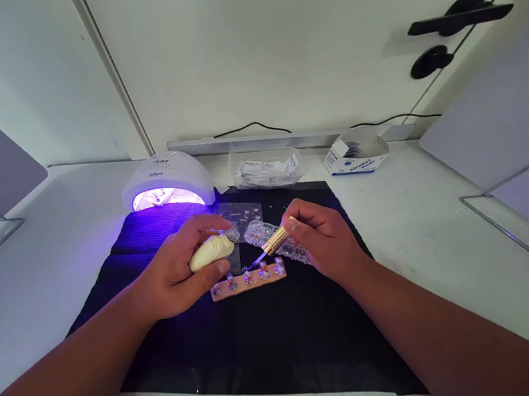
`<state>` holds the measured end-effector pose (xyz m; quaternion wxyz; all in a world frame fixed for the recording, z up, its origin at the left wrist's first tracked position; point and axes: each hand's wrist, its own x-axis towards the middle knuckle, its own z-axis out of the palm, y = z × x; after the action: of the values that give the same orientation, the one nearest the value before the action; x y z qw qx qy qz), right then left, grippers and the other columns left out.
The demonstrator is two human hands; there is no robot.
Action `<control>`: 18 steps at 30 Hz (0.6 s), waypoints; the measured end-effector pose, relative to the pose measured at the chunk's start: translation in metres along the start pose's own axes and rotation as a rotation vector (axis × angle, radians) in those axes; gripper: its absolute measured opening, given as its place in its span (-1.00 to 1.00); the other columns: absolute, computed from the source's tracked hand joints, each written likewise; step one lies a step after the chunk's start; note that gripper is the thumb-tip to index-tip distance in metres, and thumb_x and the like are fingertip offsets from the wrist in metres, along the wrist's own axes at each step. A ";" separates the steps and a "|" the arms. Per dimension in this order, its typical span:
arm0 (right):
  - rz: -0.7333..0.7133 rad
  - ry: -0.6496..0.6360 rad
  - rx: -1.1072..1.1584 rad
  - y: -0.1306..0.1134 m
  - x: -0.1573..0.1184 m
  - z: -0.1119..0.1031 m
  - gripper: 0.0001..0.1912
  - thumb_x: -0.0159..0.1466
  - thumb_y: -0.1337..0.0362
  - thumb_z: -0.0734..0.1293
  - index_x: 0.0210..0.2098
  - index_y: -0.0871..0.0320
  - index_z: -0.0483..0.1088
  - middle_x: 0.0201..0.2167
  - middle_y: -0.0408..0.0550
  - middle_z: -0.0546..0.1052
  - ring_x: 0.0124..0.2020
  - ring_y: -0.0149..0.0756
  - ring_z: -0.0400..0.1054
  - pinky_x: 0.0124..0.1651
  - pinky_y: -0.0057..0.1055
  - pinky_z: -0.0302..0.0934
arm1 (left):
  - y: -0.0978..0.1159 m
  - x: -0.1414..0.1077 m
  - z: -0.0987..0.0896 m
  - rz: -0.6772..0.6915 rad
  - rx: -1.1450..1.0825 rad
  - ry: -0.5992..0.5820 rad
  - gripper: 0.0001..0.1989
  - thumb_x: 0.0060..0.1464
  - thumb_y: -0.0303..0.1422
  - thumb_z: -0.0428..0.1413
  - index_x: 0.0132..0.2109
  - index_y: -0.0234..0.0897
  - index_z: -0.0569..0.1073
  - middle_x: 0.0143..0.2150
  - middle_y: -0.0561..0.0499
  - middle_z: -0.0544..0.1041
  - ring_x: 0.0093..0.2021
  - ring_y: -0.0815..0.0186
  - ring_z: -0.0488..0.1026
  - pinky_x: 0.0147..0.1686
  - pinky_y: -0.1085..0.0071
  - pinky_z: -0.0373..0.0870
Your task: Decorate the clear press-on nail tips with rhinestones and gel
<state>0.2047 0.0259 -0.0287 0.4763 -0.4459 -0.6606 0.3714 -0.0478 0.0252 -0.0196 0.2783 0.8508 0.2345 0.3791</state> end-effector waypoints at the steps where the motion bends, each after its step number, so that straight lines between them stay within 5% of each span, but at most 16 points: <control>1: -0.001 -0.002 0.004 0.000 0.000 0.000 -0.78 0.22 0.20 0.27 -0.53 0.12 0.29 -0.59 -0.25 0.24 -0.57 -0.46 0.06 -0.45 -0.39 -0.03 | 0.000 0.000 0.000 0.009 0.015 0.002 -0.61 0.23 -0.44 0.10 0.17 -0.22 0.23 -0.40 0.13 0.42 -0.48 0.46 0.33 -0.49 0.55 0.27; 18: -0.023 0.002 -0.001 0.002 0.002 0.000 -0.77 0.22 0.20 0.28 -0.53 0.13 0.30 -0.56 -0.23 0.26 -0.53 -0.44 0.10 -0.42 -0.38 -0.01 | 0.002 0.004 -0.002 0.083 0.114 -0.012 -0.59 0.23 -0.41 0.10 0.20 -0.21 0.27 -0.31 0.07 0.48 -0.50 0.45 0.36 -0.50 0.51 0.28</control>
<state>0.2052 0.0281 -0.0304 0.4809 -0.4388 -0.6655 0.3650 -0.0469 0.0267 -0.0150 0.2147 0.8766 0.2188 0.3709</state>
